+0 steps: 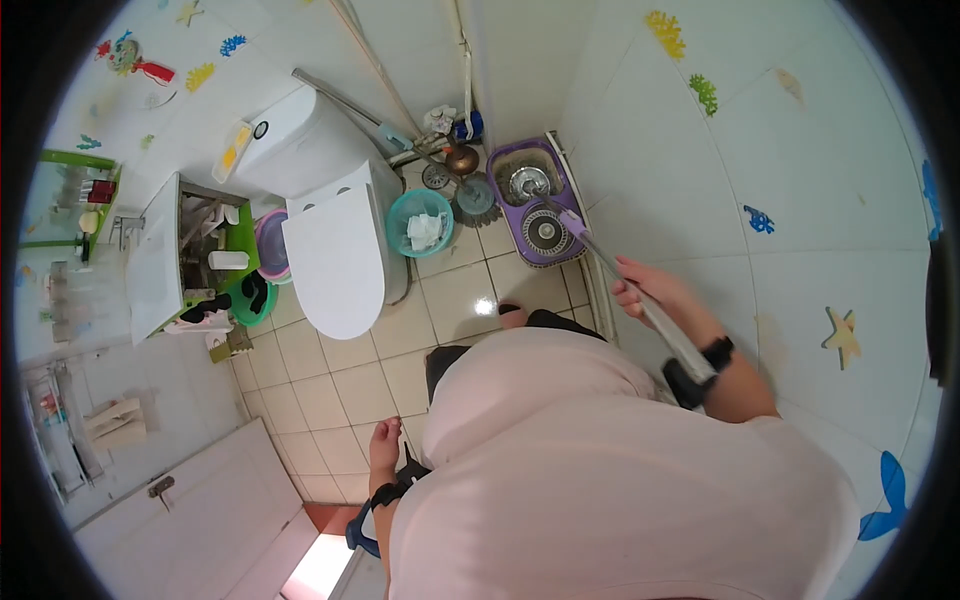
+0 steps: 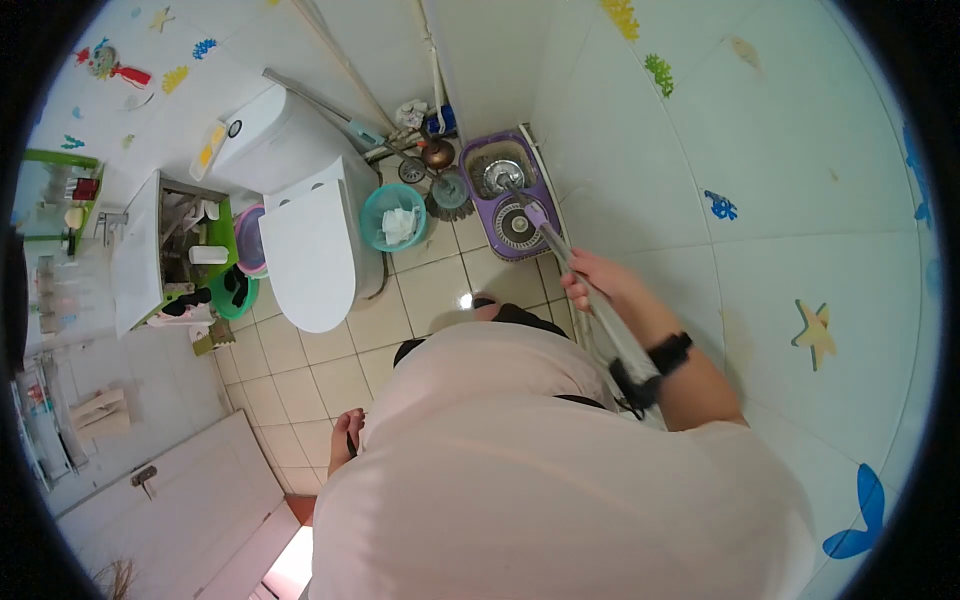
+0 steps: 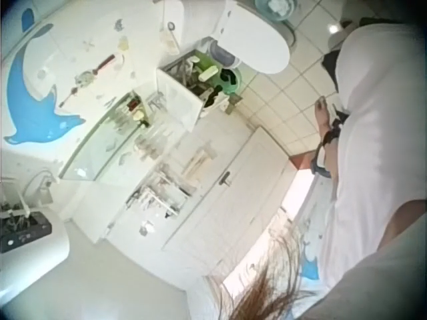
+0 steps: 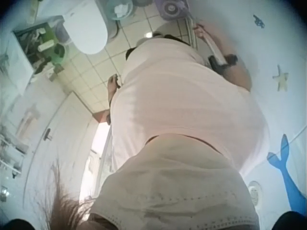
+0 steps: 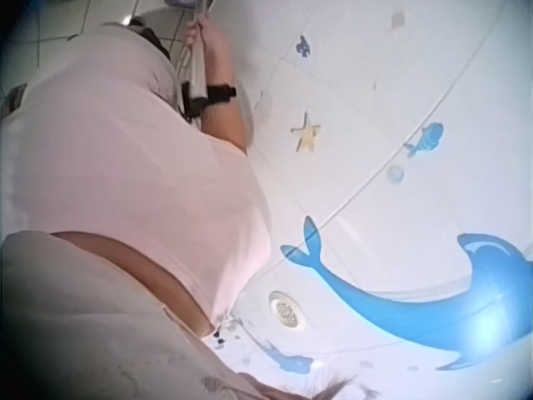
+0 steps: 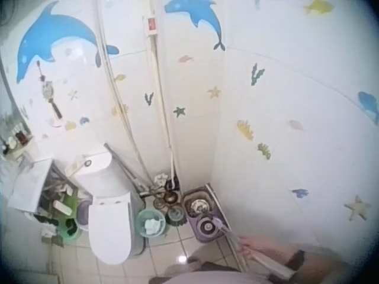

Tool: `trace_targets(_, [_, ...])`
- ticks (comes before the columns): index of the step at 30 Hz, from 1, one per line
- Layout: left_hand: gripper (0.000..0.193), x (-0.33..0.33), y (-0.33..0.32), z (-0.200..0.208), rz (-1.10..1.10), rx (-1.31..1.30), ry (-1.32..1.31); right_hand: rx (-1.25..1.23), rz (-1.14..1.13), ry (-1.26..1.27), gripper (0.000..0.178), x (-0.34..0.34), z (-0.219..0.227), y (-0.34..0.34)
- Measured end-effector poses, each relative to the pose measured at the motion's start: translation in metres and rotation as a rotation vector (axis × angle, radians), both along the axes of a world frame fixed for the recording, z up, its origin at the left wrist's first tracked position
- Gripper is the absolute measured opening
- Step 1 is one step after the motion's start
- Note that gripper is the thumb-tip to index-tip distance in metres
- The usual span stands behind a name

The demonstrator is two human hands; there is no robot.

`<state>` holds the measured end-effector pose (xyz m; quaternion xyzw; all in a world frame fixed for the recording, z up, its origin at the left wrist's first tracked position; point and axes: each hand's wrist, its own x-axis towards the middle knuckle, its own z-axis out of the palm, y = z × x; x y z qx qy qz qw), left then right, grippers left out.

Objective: The person is mopping the bathroom and hallway floors using a spray mop.

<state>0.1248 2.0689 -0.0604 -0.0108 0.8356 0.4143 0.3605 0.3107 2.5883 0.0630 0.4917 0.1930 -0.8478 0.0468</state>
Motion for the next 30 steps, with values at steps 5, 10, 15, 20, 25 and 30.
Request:
trace_targets(5, [0.03,0.001,0.0,0.011,0.013,-0.088,-0.044,0.139,0.153,-0.04,0.057,-0.04,-0.074,0.004])
trace_targets(10, [0.031,0.013,-0.109,-0.055,-0.034,-0.009,-0.216,-0.002,-0.019,0.063,0.029,-0.037,-0.054,0.005])
trace_targets(15, [0.031,0.005,-0.073,-0.037,0.184,0.008,-0.207,-0.136,-0.181,0.099,0.029,0.027,0.001,0.016])
trace_targets(20, [0.03,0.003,-0.028,-0.007,0.132,-0.028,-0.109,0.065,0.012,0.028,0.057,0.014,-0.007,0.011])
trace_targets(25, [0.03,0.0,-0.023,-0.004,0.015,-0.08,-0.087,0.136,0.163,0.008,0.052,-0.014,-0.081,0.018])
trace_targets(30, [0.03,0.001,-0.049,-0.015,0.109,-0.163,-0.253,-0.049,-0.079,0.118,0.022,-0.001,-0.064,0.024])
